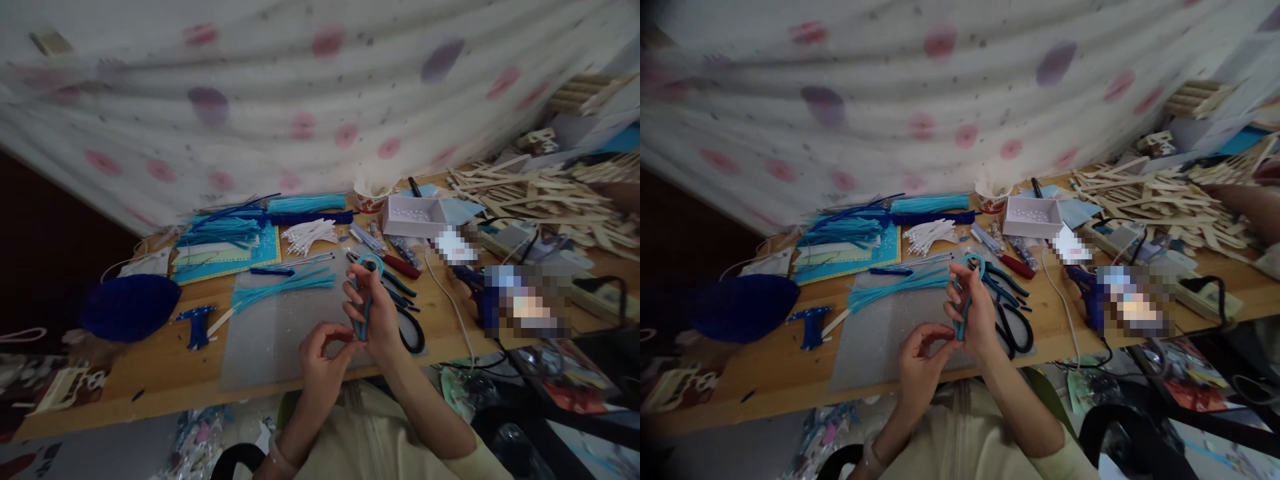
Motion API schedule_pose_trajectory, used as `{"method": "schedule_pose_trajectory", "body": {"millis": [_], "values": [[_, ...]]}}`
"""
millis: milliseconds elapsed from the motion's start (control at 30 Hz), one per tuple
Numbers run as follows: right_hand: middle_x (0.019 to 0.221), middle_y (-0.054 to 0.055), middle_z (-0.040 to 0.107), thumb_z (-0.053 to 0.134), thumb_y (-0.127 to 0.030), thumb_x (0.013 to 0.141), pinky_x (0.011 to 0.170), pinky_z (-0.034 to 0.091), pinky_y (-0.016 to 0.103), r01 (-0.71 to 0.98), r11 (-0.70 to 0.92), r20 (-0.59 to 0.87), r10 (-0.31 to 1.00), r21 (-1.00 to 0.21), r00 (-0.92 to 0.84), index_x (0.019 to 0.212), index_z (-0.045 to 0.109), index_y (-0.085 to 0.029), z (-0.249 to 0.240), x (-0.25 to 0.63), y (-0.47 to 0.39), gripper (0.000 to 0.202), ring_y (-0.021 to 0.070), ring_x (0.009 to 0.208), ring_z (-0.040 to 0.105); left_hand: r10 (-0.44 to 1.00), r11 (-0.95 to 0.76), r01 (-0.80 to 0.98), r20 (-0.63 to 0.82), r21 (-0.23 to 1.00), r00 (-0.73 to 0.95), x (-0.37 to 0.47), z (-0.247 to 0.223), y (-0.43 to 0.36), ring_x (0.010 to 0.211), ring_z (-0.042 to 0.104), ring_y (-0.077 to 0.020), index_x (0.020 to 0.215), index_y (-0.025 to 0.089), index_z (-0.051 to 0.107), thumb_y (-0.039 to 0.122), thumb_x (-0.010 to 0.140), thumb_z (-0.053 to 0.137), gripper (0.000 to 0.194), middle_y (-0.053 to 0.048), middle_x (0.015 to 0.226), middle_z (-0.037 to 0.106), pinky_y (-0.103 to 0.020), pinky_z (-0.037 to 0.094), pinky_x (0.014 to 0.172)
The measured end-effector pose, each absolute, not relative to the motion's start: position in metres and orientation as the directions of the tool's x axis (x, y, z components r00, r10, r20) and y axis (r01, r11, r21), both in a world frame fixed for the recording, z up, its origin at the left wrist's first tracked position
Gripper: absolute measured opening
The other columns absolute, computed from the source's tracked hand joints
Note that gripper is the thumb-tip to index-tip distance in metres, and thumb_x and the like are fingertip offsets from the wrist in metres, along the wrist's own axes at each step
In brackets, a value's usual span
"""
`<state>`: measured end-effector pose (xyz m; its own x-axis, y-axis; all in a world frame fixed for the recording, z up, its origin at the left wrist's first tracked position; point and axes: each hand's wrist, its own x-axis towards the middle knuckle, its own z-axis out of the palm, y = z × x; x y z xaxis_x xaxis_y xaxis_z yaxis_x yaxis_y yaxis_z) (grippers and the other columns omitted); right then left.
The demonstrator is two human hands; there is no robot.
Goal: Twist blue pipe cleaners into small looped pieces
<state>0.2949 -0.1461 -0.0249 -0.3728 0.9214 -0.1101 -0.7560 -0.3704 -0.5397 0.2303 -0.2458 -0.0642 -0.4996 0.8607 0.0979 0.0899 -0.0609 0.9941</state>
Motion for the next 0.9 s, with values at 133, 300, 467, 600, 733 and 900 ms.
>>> {"method": "schedule_pose_trajectory", "body": {"millis": [133, 300, 467, 600, 733, 900], "values": [[0.079, -0.002, 0.05, 0.075, -0.047, 0.074, 0.029, 0.025, 0.008, -0.755, -0.373, -0.122, 0.922, -0.539, -0.368, 0.087, 0.074, -0.018, -0.025, 0.295, -0.146, 0.032, 0.0035, 0.049, 0.03, 0.911, -0.024, 0.208, 0.106, 0.978, -0.398, 0.222, -0.059, -0.244, 0.07, 0.064, -0.017, 0.072, 0.02, 0.07, 0.021, 0.076, 0.073, 0.005, -0.002, 0.072, 0.07, -0.025, 0.049, 0.067], [0.077, -0.001, 0.05, 0.072, -0.047, 0.076, 0.028, 0.024, 0.009, -0.746, -0.354, -0.123, 0.929, -0.564, -0.349, 0.086, 0.074, -0.018, -0.023, 0.294, -0.145, 0.03, 0.0046, 0.048, 0.03, 0.939, 0.023, 0.246, 0.064, 0.969, -0.339, 0.211, -0.053, -0.24, 0.067, 0.063, -0.0183, 0.07, 0.022, 0.074, 0.02, 0.078, 0.069, 0.01, -0.003, 0.07, 0.072, -0.023, 0.046, 0.058], [0.077, -0.001, 0.05, 0.075, -0.048, 0.073, 0.028, 0.024, 0.009, -0.742, -0.351, -0.115, 0.929, -0.571, -0.351, 0.085, 0.074, -0.018, -0.023, 0.292, -0.144, 0.032, 0.0047, 0.049, 0.032, 0.957, 0.042, 0.138, 0.0, 0.99, -0.29, 0.206, -0.046, -0.235, 0.066, 0.064, -0.0191, 0.067, 0.024, 0.076, 0.024, 0.073, 0.074, 0.007, -0.004, 0.068, 0.074, -0.025, 0.048, 0.064], [0.075, -0.001, 0.051, 0.074, -0.046, 0.073, 0.027, 0.025, 0.01, -0.747, -0.349, -0.117, 0.931, -0.566, -0.346, 0.083, 0.074, -0.019, -0.023, 0.29, -0.143, 0.03, 0.0053, 0.048, 0.031, 0.967, 0.114, -0.025, -0.117, 0.993, -0.227, 0.205, -0.044, -0.233, 0.062, 0.066, -0.0195, 0.067, 0.021, 0.077, 0.033, 0.073, 0.074, 0.013, -0.005, 0.066, 0.074, -0.028, 0.052, 0.063], [0.075, -0.001, 0.052, 0.074, -0.047, 0.073, 0.028, 0.026, 0.01, -0.742, -0.357, -0.128, 0.929, -0.567, -0.349, 0.083, 0.073, -0.018, -0.023, 0.29, -0.144, 0.031, 0.0045, 0.047, 0.033, 0.964, 0.173, -0.165, -0.201, 0.971, -0.176, 0.205, -0.047, -0.232, 0.057, 0.067, -0.0188, 0.068, 0.018, 0.076, 0.047, 0.068, 0.077, 0.029, -0.007, 0.063, 0.074, -0.029, 0.054, 0.06], [0.073, -0.002, 0.052, 0.074, -0.049, 0.074, 0.028, 0.026, 0.01, -0.739, -0.367, -0.123, 0.923, -0.564, -0.365, 0.083, 0.072, -0.017, -0.025, 0.289, -0.147, 0.033, 0.0041, 0.047, 0.034, 0.945, 0.259, -0.319, -0.307, 0.912, -0.111, 0.204, -0.052, -0.231, 0.051, 0.064, -0.0155, 0.067, 0.016, 0.074, 0.05, 0.059, 0.083, 0.036, -0.006, 0.061, 0.073, -0.028, 0.053, 0.055]]}}
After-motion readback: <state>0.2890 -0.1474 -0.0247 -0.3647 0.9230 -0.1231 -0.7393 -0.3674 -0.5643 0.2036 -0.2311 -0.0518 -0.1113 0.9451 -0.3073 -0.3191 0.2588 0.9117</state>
